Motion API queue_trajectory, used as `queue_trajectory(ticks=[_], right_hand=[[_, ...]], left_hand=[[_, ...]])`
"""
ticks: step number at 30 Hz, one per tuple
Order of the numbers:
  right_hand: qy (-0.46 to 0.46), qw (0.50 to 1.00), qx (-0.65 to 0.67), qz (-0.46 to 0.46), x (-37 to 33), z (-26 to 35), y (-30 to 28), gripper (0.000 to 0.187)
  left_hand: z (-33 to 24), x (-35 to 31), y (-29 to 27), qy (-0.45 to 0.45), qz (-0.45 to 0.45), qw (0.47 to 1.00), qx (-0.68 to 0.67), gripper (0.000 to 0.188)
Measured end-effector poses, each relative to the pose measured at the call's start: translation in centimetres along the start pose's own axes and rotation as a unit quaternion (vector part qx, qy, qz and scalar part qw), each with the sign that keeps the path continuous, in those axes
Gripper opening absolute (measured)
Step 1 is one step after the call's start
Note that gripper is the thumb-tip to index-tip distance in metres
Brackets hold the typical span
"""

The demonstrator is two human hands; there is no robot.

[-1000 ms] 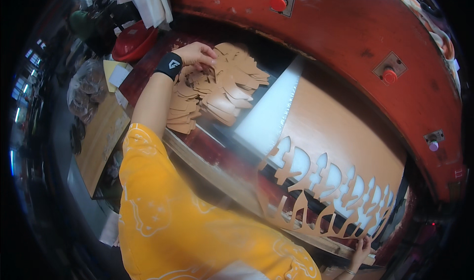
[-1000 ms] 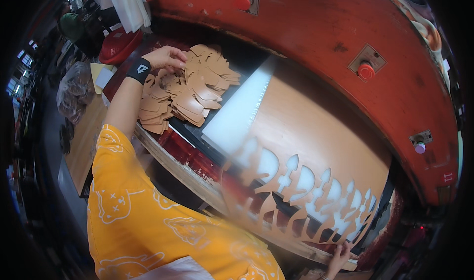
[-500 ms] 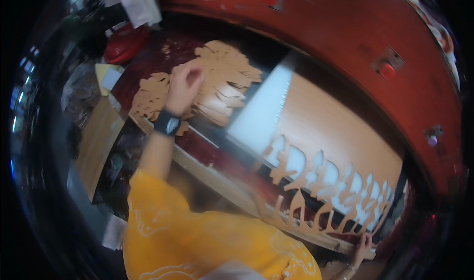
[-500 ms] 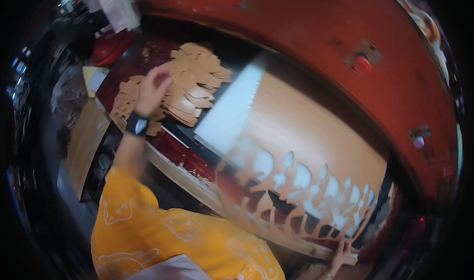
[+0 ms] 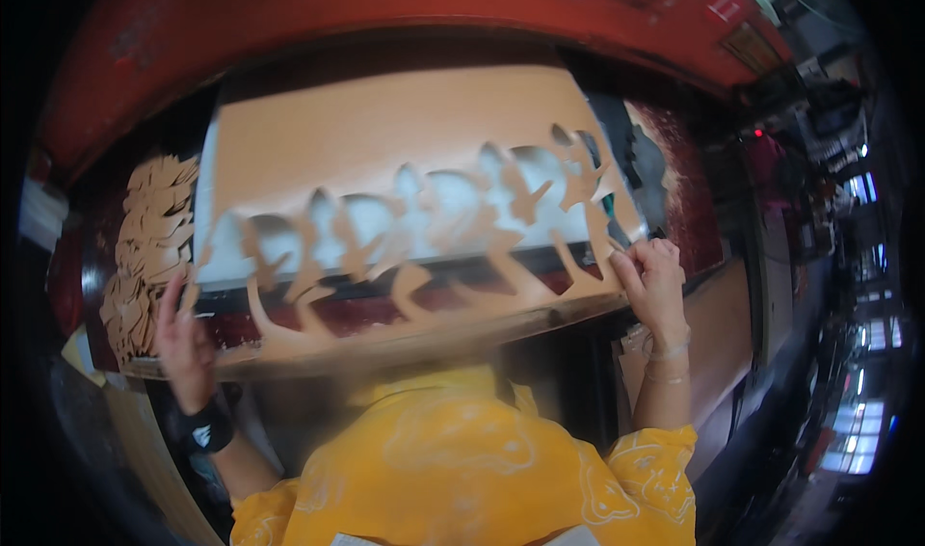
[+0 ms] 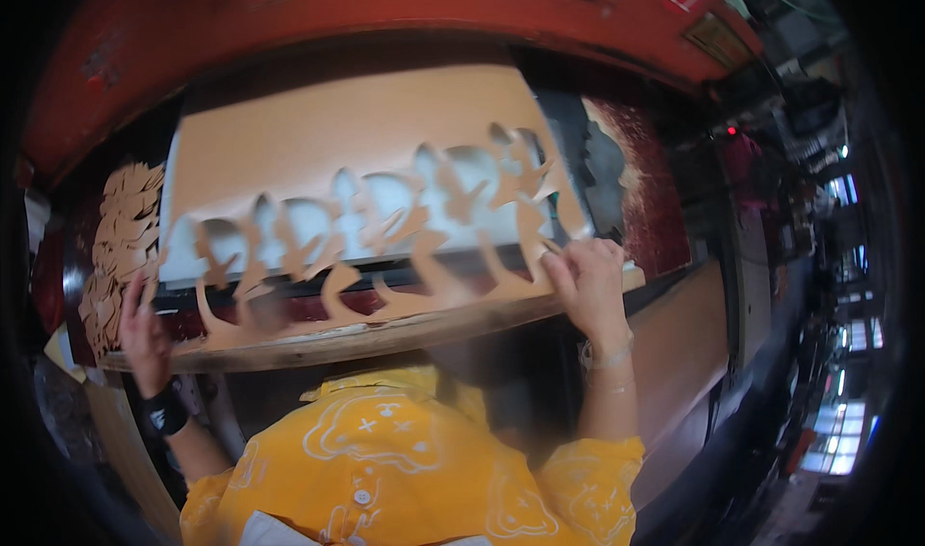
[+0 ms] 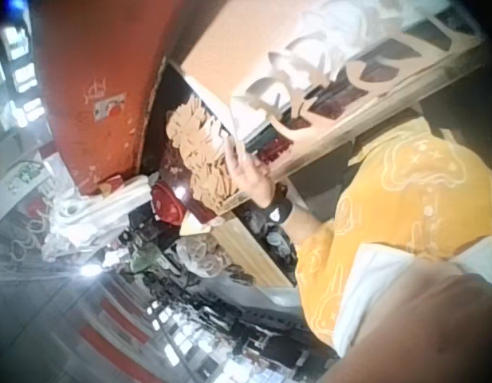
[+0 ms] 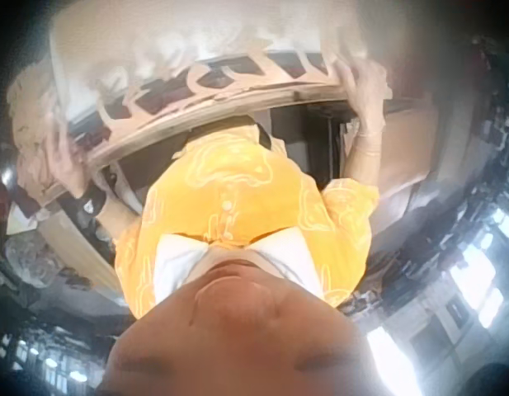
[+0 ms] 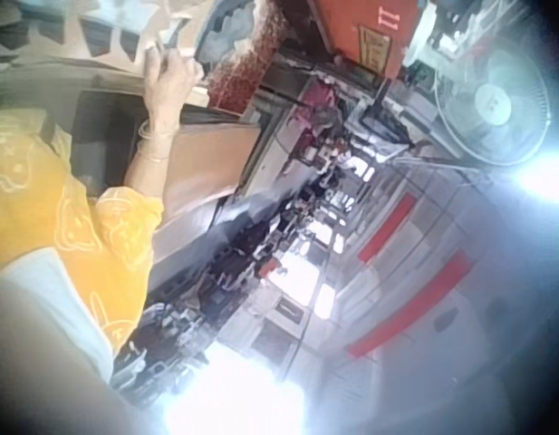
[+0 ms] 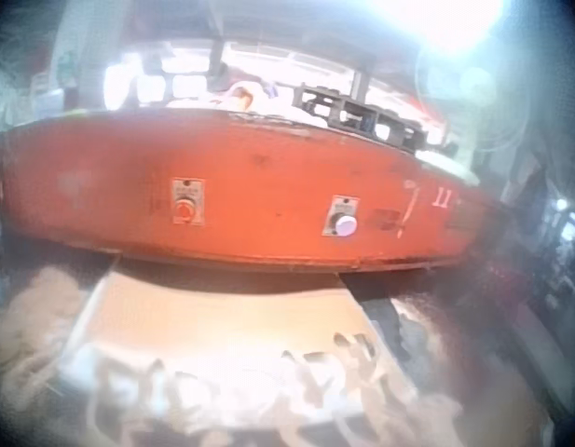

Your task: The person operates a die-cutting press to cut shapes from a sheet of tan material. They place a template on the sheet, press the machine, remove the cut pieces, and stack them on the side.

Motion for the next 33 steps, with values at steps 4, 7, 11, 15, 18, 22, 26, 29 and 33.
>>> queue_trajectory(ticks=[4,7,11,15,18,22,26,29,33], right_hand=[[0.012,0.975,0.123,0.183,-3.4,0.3,-1.4,0.015],[0.029,0.965,0.228,0.127,-3.3,-2.6,1.5,0.025],[0.189,0.949,0.249,0.037,-2.2,-7.8,5.9,0.051],[0.081,0.967,0.241,0.029,-2.5,-6.5,7.3,0.046],[0.172,0.865,0.432,0.188,-2.9,-9.4,7.2,0.046],[0.154,0.964,0.205,0.064,1.4,-16.3,3.7,0.065],[0.064,0.997,-0.004,0.042,5.9,-19.8,5.8,0.087],[0.071,0.991,0.020,0.113,7.4,-21.1,7.3,0.094],[0.056,0.991,-0.007,0.123,7.3,-19.5,5.6,0.088]], left_hand=[[-0.4,-1.0,-3.8,-0.002,0.042,0.968,0.248,0.048],[3.7,1.4,-5.0,-0.112,-0.005,0.952,0.285,0.048],[7.7,6.1,-4.8,-0.029,0.006,0.919,0.393,0.044],[8.7,6.8,-4.8,-0.058,-0.049,0.934,0.350,0.040],[8.4,7.5,-4.9,0.034,-0.079,0.889,0.450,0.039],[9.0,8.5,-5.6,0.018,-0.074,0.865,0.496,0.040],[9.3,9.6,-6.2,0.049,-0.030,0.869,0.491,0.041],[9.7,10.3,-6.7,0.051,-0.016,0.884,0.465,0.041],[10.3,12.7,-7.6,0.055,0.016,0.892,0.448,0.045]])
Point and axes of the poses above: each hand's wrist, its own x-axis towards the middle knuckle, its own y-axis out of the palm, z = x × y, the point moved 4 cm from there along x, towards the middle knuckle, and after that the axes turned 4 degrees about z, right-handed, at the moved point
